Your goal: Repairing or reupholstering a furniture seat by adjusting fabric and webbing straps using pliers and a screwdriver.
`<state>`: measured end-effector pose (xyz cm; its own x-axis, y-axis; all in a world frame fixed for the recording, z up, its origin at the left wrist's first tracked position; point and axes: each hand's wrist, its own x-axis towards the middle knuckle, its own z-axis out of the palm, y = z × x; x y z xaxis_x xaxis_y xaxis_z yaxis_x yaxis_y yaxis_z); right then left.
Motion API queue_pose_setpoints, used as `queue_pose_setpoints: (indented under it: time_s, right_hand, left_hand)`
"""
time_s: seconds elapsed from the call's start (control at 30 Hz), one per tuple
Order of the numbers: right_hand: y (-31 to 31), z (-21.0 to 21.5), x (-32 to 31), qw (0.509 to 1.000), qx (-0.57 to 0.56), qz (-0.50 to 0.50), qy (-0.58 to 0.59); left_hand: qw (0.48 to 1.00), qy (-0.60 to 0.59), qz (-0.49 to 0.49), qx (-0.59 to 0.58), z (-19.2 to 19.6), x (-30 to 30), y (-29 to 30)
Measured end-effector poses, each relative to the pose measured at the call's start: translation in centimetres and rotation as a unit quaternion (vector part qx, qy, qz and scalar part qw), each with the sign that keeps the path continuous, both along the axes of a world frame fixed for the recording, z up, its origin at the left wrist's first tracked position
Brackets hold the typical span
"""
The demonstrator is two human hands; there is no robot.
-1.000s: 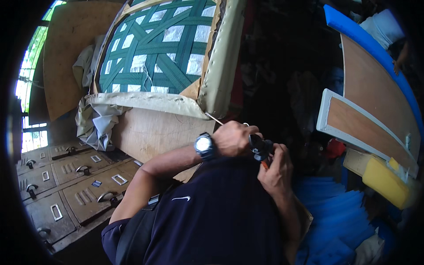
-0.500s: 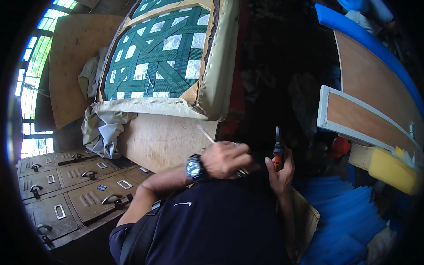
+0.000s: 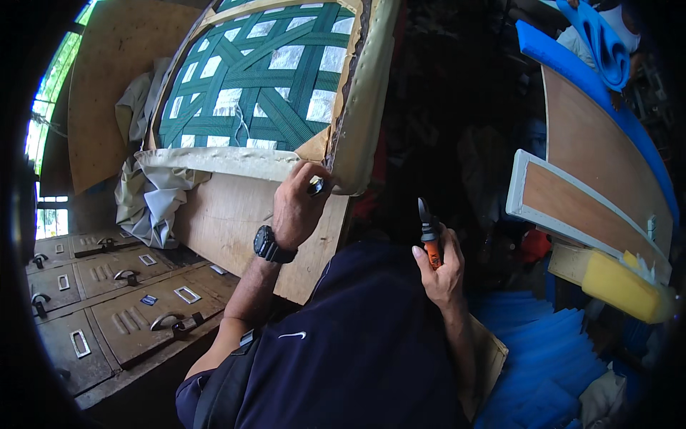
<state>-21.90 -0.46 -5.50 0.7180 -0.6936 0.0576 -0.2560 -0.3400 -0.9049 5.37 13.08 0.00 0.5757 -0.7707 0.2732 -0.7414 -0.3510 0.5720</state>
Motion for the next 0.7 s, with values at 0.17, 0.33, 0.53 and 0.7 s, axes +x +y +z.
queue_pose_setpoints:
  time_s: [0.17, 0.33, 0.53, 0.7]
  right_hand:
    - [-0.2, 0.0, 0.7, 0.998, 0.059, 0.018, -0.019]
    - [0.0, -0.2, 1.4, 1.000, 0.003, 0.002, 0.030]
    - [-1.1, 1.8, 4.0, 0.998, -0.060, 0.011, 0.030]
    - [-4.1, 4.5, 7.6, 0.959, -0.244, 0.124, 0.070]
  left_hand:
    - [0.999, 0.019, 0.018, 0.026, -1.5, -0.5, 1.1]
    - [0.998, 0.022, 0.017, -0.048, -2.4, -1.0, 0.5]
    - [0.998, -0.023, -0.023, 0.055, -3.3, -2.1, 1.3]
    - [0.996, -0.014, -0.024, -0.084, -5.1, -1.2, 1.2]
